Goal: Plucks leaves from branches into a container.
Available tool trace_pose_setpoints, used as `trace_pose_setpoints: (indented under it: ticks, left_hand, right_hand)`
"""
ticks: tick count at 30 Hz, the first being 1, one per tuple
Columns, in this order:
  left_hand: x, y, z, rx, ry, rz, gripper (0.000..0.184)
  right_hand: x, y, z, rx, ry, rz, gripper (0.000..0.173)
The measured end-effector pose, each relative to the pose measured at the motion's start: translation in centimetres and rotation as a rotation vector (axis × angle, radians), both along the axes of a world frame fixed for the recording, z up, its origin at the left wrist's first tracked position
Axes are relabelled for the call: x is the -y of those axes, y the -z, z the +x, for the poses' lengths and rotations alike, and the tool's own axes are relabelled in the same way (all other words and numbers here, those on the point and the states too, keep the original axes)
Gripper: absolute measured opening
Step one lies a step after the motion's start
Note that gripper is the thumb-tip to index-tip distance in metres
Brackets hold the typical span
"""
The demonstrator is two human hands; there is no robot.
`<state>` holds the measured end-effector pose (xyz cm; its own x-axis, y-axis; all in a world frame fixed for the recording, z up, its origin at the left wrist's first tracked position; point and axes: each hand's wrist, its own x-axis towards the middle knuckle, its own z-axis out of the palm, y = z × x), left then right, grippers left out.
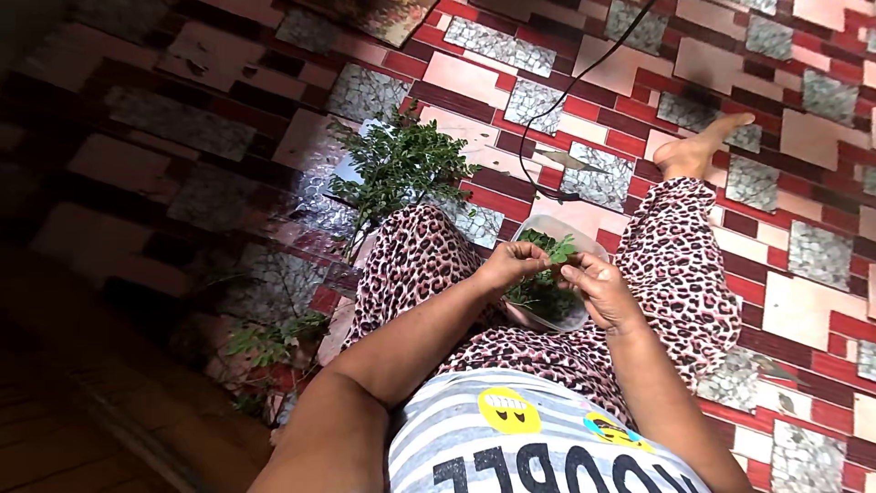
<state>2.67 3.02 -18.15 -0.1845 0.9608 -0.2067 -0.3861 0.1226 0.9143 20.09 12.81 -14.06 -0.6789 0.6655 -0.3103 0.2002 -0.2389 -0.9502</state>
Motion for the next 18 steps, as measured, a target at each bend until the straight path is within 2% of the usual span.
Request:
trace_pose_setpoints:
  ticks: [4,10,13,18]
  left_hand:
    - [0.2,0.0,0.1,-0.052,0.001,0.000,0.004]
    - [0.4,-0.3,0.2,0.007,0.000,-0.022,0.008]
    - [0.9,-1.3,0.4,0.023,-0.001,-0.078,0.009]
    - [0.8,-1.1,0.4,0.011,-0.009,-0.066,0.010]
  right_hand:
    - [0.3,0.2,-0.9,-0.016,0.077,0.099,0.002]
    - [0.6,0.6,-0.6,0.003,0.074,0.192,0.006]
    - [0.7,0.4,-0.6,0.007,0.069,0.143,0.008]
    - [0.7,0.0,-0.7,0.021,0.035,-0.005,0.020]
